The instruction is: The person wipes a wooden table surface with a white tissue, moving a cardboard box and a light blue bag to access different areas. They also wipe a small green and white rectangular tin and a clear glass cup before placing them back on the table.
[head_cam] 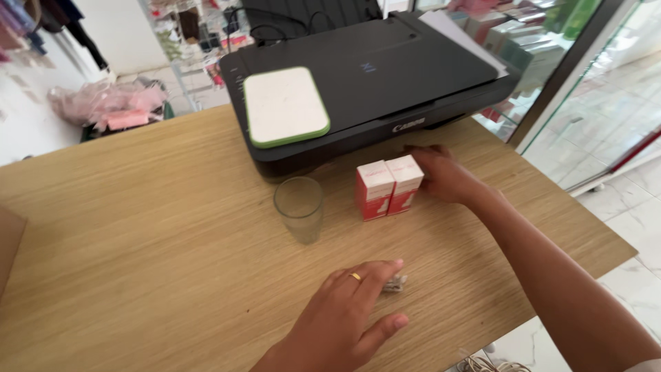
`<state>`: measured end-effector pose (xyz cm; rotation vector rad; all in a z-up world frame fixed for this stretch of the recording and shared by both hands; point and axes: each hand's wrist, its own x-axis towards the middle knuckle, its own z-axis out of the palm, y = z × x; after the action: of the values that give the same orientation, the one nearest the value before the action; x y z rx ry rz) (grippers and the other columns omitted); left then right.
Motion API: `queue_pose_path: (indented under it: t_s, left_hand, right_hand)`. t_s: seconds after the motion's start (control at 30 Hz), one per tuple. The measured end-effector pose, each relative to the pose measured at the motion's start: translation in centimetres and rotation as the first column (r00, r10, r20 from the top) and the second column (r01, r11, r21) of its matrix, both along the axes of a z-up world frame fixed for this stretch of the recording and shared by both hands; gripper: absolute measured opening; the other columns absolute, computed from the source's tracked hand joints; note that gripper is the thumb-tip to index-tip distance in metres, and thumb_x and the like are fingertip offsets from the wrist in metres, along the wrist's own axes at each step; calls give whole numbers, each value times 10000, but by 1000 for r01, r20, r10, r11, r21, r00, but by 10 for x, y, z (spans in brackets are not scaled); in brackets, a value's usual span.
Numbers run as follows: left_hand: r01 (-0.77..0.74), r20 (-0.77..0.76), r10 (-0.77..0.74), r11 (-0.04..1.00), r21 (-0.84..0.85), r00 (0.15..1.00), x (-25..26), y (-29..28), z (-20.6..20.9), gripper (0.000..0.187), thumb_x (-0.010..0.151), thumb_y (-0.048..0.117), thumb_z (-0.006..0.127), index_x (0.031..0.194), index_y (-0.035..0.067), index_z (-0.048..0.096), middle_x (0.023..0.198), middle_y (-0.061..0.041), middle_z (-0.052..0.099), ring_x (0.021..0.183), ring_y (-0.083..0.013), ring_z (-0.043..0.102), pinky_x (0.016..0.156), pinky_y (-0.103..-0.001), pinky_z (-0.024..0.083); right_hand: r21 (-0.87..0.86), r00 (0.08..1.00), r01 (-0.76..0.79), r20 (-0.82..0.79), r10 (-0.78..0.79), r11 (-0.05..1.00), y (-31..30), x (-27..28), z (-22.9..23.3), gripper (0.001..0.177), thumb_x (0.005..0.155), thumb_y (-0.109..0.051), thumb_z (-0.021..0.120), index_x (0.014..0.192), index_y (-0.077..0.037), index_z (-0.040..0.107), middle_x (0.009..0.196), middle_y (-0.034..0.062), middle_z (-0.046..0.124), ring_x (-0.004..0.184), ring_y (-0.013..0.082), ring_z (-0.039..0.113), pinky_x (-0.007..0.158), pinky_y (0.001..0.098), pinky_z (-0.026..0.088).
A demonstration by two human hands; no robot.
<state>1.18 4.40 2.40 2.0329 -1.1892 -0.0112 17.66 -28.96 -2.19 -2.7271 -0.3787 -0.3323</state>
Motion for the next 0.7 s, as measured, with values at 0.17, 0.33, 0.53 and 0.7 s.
queue_pose_path:
  t_s: [0.17, 0.33, 0.53, 0.7]
  left_hand:
    - [-36, 10, 36, 998, -55, 999, -9, 9, 5, 587, 1032, 375, 610, 1486, 30, 470, 1397, -202, 614, 1323, -370, 574, 1105, -502, 409]
    - [-147, 78, 154, 985, -87, 985, -10, 25, 16, 562, 1027, 374, 615, 1468, 48, 493, 1387, -191, 616, 1291, -362, 589, 1085, -507, 414]
    - [-323, 73, 341, 928, -185, 937, -17, 74, 40, 509, 1019, 345, 627, 1432, 63, 529, 1390, -173, 625, 1251, -350, 612, 1056, -486, 445]
    - [-484, 114, 525, 835, -262, 844, -45, 152, 62, 491, 1011, 319, 647, 1405, 44, 545, 1395, -166, 634, 1239, -336, 635, 1054, -459, 466]
  right_hand:
    - [74, 911, 412, -19, -411, 908, -32, -13, 1, 598, 831, -95, 740, 1399, -97, 552, 1305, 249, 628, 1222, 438, 588, 1015, 522, 484]
    - [402, 816, 348, 315, -484, 847, -45, -86, 61, 496, 936, -143, 855, 1245, 8, 497, 1215, 164, 653, 1116, 279, 665, 853, 449, 541]
    - [294, 957, 143, 201, -208, 945, 108, -152, 116, 580, 790, -202, 874, 1242, -19, 559, 1164, 128, 709, 1130, 237, 678, 943, 412, 507]
    - [320, 983, -181, 71, 167, 930, 249, -164, 147, 633, 752, -237, 855, 1285, -59, 562, 1134, 107, 753, 1120, 236, 707, 926, 402, 522]
